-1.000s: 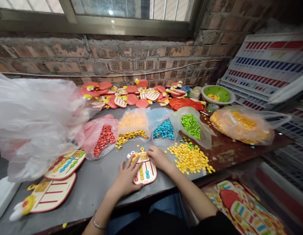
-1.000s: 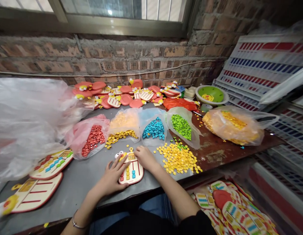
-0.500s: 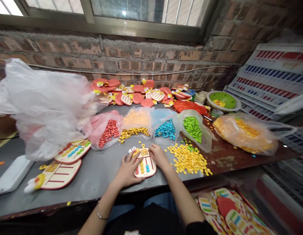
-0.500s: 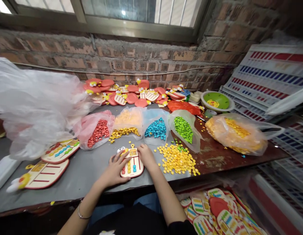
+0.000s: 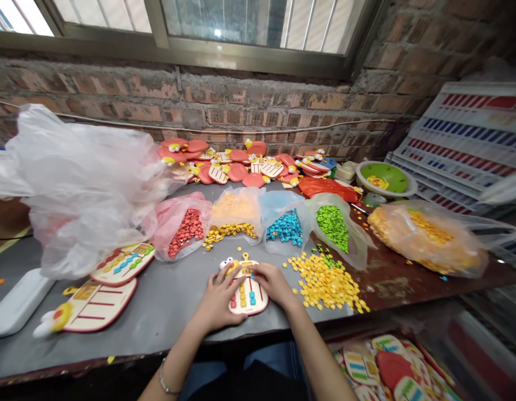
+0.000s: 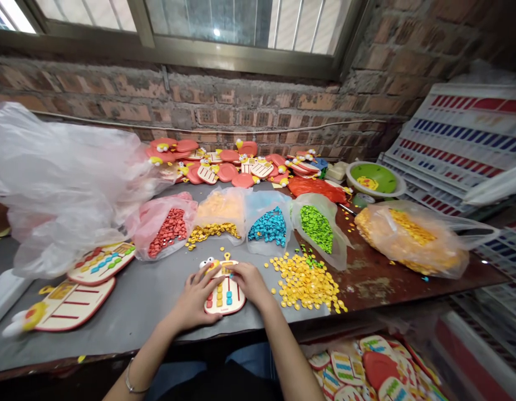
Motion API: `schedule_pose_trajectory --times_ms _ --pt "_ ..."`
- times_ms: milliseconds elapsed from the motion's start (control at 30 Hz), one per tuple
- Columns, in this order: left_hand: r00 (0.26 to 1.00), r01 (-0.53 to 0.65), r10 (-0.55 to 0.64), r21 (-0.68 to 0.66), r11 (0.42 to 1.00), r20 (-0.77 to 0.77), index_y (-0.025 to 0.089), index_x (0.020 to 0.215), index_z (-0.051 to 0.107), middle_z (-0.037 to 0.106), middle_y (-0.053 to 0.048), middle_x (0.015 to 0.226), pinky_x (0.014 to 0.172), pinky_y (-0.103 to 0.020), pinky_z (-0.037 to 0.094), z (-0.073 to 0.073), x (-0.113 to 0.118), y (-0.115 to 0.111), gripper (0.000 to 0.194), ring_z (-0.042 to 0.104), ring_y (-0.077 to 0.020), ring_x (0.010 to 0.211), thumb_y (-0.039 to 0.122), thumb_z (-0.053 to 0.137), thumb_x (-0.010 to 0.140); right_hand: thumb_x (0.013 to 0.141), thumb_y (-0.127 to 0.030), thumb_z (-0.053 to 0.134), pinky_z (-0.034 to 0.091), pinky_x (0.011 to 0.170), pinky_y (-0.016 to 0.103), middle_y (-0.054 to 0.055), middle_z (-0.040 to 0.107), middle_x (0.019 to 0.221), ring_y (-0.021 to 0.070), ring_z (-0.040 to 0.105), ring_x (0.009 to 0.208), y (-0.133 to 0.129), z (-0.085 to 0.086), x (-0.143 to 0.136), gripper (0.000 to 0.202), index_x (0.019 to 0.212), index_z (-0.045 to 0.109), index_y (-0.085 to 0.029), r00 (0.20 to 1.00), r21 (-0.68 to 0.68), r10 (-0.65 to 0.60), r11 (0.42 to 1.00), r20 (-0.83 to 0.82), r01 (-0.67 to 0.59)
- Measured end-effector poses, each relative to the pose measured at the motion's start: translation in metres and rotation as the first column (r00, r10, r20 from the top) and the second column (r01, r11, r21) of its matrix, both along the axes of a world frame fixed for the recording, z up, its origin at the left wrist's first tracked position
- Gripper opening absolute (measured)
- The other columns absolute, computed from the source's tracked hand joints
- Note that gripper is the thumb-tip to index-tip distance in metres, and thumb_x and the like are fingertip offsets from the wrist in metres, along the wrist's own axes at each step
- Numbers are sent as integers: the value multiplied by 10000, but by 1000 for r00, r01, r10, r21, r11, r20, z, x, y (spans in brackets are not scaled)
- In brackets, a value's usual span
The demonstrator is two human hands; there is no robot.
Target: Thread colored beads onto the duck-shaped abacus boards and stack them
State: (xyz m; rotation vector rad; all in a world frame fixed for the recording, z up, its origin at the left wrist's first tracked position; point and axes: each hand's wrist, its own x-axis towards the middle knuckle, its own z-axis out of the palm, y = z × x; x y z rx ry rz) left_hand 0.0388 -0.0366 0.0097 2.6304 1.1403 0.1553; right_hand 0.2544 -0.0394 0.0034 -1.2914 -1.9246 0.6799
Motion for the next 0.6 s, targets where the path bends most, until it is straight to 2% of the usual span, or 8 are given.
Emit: schedule_pose_trajectory --times_ms 100,200,267,333,400,467,500,600 --pt "1000 -3 3 7 1000 -3 277 1451 393 236 -62 1589 1097 -553 231 -3 1 0 917 150 -377 1447 457 743 622 825 -38 564 466 937 373 63 701 1142 214 628 1050 2 -3 -5 397 1151 671 -238 998 7 43 999 -35 -43" --pt "999 -15 15 10 1000 -35 291 1482 336 201 -55 1599 1104 -567 217 -4 2 -2 934 140 -377 1454 432 719 643 796 -123 660 484 882 357 53 732 1002 218 643 959 -1 -2 -4 281 1050 719 -227 994 -21 89 996 -62 -90" --pt "998 -26 27 24 999 -64 310 1486 325 179 -43 1603 1110 -581 197 -5 2 -4 906 144 -374 1455 411 692 664 788 -200 700 498 823 331 52 728 945 212 647 898 -4 0 4 242 1027 730 -217 990 -62 73 995 -124 -81" --pt "996 -30 35 52 998 -84 315 1482 335 176 -39 1602 1109 -603 173 -6 2 -6 866 151 -376 1454 397 663 685 826 -269 668 506 763 310 60 723 913 203 651 843 -3 3 19 215 1020 731 -200 979 -88 -45 996 -197 28" --pt "996 -28 37 96 995 -86 301 1482 342 190 -48 1596 1103 -629 149 -9 1 -10 841 166 -382 1449 370 637 699 859 -296 615 505 713 302 64 719 871 199 648 788 6 7 39 206 989 728 -183 948 -75 -229 973 -221 218" --pt "998 -16 26 163 987 -61 297 1489 329 212 -46 1590 1107 -624 133 -14 2 -14 822 201 -373 1441 314 602 713 863 -277 585 499 701 301 64 713 855 200 641 773 22 12 58 186 944 720 -177 911 -19 -380 924 -159 382" --pt "999 -4 13 199 980 -41 302 1492 317 229 -36 1585 1113 -612 120 -16 2 -16 810 223 -356 1437 274 574 725 862 -254 576 494 708 298 64 707 860 198 638 779 33 15 66 173 933 714 -176 904 13 -419 907 -91 421" --pt "998 37 -47 278 960 31 292 1503 282 295 -13 1564 1131 -560 72 -22 7 -23 796 287 -288 1417 180 496 745 857 -180 572 470 765 276 73 679 939 188 628 845 67 19 72 165 967 695 -174 871 60 -416 908 261 415"
